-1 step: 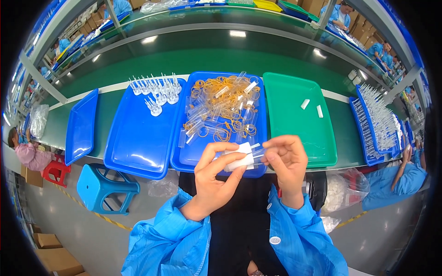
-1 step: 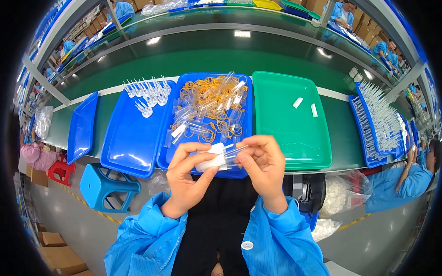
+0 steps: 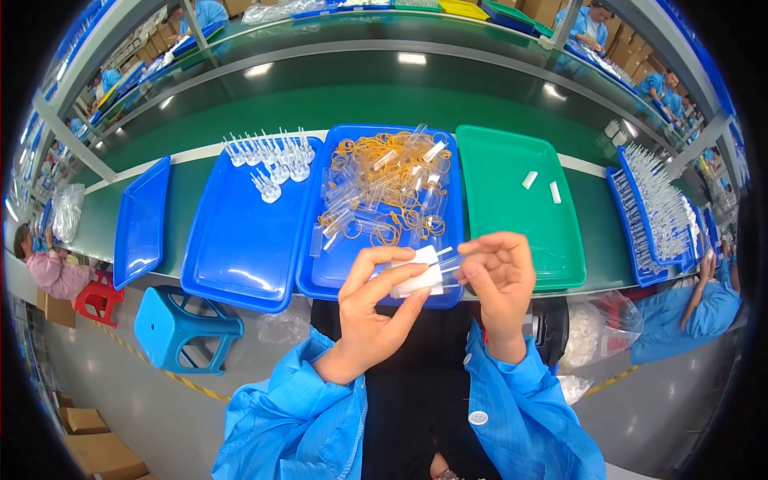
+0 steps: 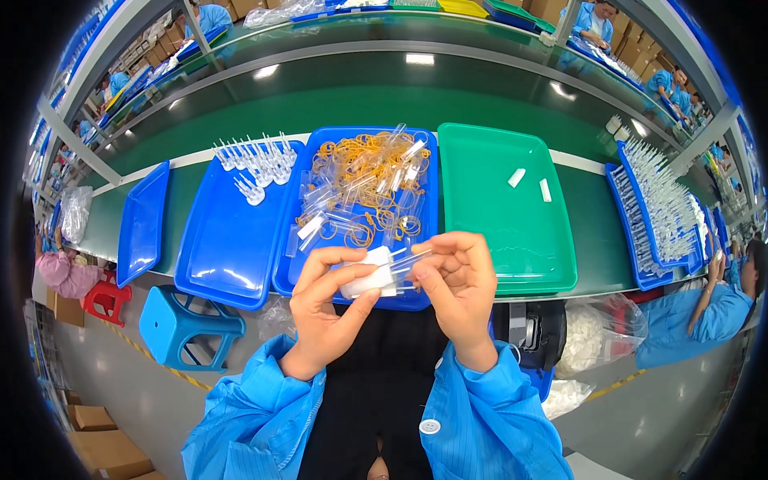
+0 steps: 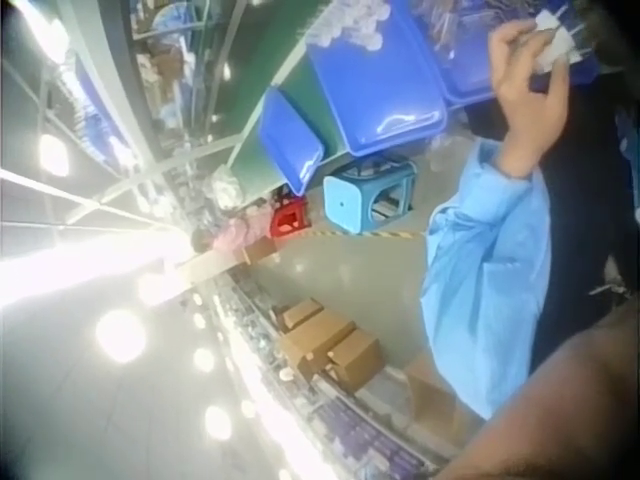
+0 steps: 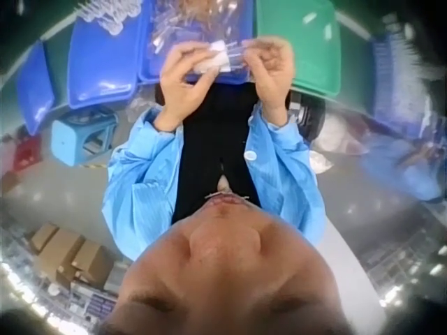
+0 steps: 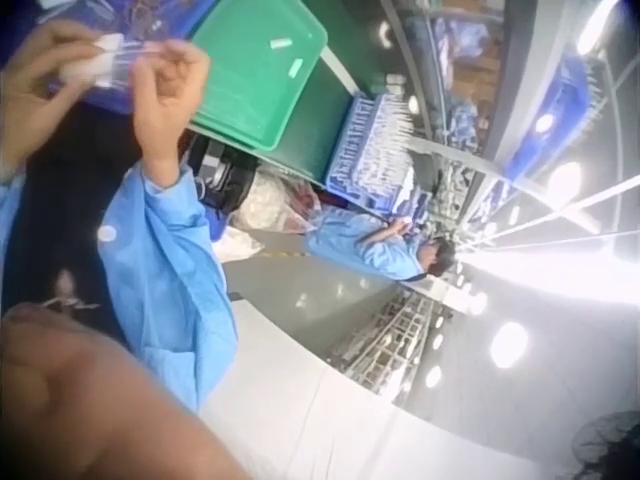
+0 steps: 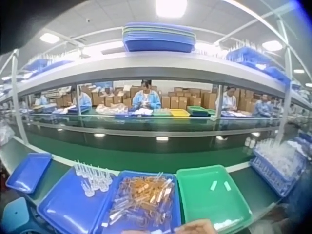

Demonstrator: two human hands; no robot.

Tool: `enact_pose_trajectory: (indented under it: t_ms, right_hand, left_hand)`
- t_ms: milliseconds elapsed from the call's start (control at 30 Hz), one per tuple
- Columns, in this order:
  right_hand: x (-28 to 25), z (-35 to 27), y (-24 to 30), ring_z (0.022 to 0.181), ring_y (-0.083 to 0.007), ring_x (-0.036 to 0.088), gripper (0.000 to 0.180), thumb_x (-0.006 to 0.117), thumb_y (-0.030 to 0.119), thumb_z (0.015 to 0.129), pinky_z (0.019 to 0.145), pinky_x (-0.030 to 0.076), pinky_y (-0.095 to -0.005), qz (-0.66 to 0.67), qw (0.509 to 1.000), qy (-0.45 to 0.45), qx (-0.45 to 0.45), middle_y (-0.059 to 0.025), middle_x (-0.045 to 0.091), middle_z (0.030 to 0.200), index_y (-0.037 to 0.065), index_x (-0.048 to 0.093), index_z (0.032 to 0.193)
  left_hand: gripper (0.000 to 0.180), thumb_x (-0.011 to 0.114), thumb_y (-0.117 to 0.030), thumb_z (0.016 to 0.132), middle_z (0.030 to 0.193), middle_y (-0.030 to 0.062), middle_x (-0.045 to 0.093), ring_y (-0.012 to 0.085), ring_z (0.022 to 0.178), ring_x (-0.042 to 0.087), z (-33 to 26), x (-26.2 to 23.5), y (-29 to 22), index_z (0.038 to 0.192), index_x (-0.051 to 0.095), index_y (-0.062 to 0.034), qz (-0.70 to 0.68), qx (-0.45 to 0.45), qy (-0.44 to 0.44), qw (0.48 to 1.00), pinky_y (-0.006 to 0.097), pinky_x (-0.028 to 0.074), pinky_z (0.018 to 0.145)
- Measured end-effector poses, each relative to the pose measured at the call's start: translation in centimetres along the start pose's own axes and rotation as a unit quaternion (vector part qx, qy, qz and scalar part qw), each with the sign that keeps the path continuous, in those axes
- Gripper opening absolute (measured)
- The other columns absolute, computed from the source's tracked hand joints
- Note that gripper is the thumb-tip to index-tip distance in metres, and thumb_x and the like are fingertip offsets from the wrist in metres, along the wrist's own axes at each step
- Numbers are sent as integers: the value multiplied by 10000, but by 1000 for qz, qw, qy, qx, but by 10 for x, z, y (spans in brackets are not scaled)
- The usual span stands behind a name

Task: The person assembles components by fitting white plastic pieces and clear tubes together by hand, secures the bundle with a rubber band, and places the assembled unit onto the work surface.

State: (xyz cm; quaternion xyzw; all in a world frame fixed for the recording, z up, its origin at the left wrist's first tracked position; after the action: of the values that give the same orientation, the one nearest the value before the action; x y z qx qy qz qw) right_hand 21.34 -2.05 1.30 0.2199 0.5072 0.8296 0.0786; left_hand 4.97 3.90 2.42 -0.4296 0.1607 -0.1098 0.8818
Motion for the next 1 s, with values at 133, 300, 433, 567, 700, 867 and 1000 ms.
enact_pose_trajectory:
  t_ms: [133, 300, 433, 567, 700, 867, 1000]
  right_hand:
    - [11, -3, -7, 915, -162, 625, 520, 735, -32, 765, 816, 513, -290, -70, 996, -48, -28, -141, 611, 1080, -27, 440, 1193]
    - [39, -5, -6, 1156, -267, 530, 994, 898, 138, 581, 951, 454, -371, -236, 961, -29, -143, -208, 382, 1376, -17, 273, 1338]
    - [35, -2, -15, 1225, -310, 473, 934, 849, 108, 612, 1018, 402, -417, -224, 969, -21, -105, -226, 375, 1394, -11, 281, 1343]
    - [37, -2, -18, 1262, -326, 444, 887, 841, 124, 610, 1048, 371, -415, -258, 963, 1, -79, -239, 390, 1389, -20, 330, 1320]
    - [41, -3, -15, 1226, -341, 466, 755, 825, 108, 593, 1005, 398, -412, -343, 924, -34, -166, -239, 430, 1345, -7, 450, 1238]
    - [41, -6, -24, 1193, -338, 483, 658, 815, 121, 600, 968, 421, -404, -370, 909, -35, -189, -215, 456, 1302, -2, 522, 1176]
    - [31, 14, -15, 1102, -301, 514, 563, 805, 191, 637, 956, 382, -407, -299, 942, -50, -142, -152, 551, 1142, 21, 561, 1115]
  left_hand:
    - [365, 719, 72, 705, 1091, 164, 599, 302, 971, 637, 0, 6, 0, 1061, 671, 8, 15, 3, 9, 1000, 352, 531, 811]
    - [464, 779, 50, 673, 1061, 191, 634, 376, 1028, 635, -1, 15, 5, 1111, 626, 47, 152, 149, -50, 976, 408, 539, 856]
    - [552, 809, 6, 683, 1095, 212, 637, 373, 1034, 637, -5, 16, 14, 1177, 568, 57, 135, 107, -70, 982, 412, 541, 858]
    - [610, 822, -11, 678, 1114, 200, 638, 365, 1046, 635, -10, 14, 23, 1211, 532, 47, 154, 130, -89, 975, 405, 547, 862]
    - [614, 825, -16, 679, 1116, 196, 638, 365, 1046, 635, -11, 16, 25, 1213, 529, 47, 147, 135, -94, 975, 407, 551, 857]
    - [595, 825, -24, 682, 1115, 201, 638, 361, 1035, 638, -10, 13, 31, 1199, 540, 49, 146, 127, -96, 976, 398, 549, 854]
    - [565, 833, -15, 661, 1124, 225, 629, 339, 1021, 633, -1, 2, 33, 1156, 572, 59, 143, 52, -82, 985, 376, 531, 851]
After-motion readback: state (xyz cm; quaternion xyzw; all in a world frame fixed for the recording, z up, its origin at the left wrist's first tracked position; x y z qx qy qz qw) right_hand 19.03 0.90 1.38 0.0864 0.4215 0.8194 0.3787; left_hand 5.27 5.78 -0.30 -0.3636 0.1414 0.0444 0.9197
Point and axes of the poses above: each hand's wrist, its own z-axis towards the middle knuckle, its own x-axis out of the palm, y = z × x, the point moved 3 cm from there along z, towards the middle knuckle
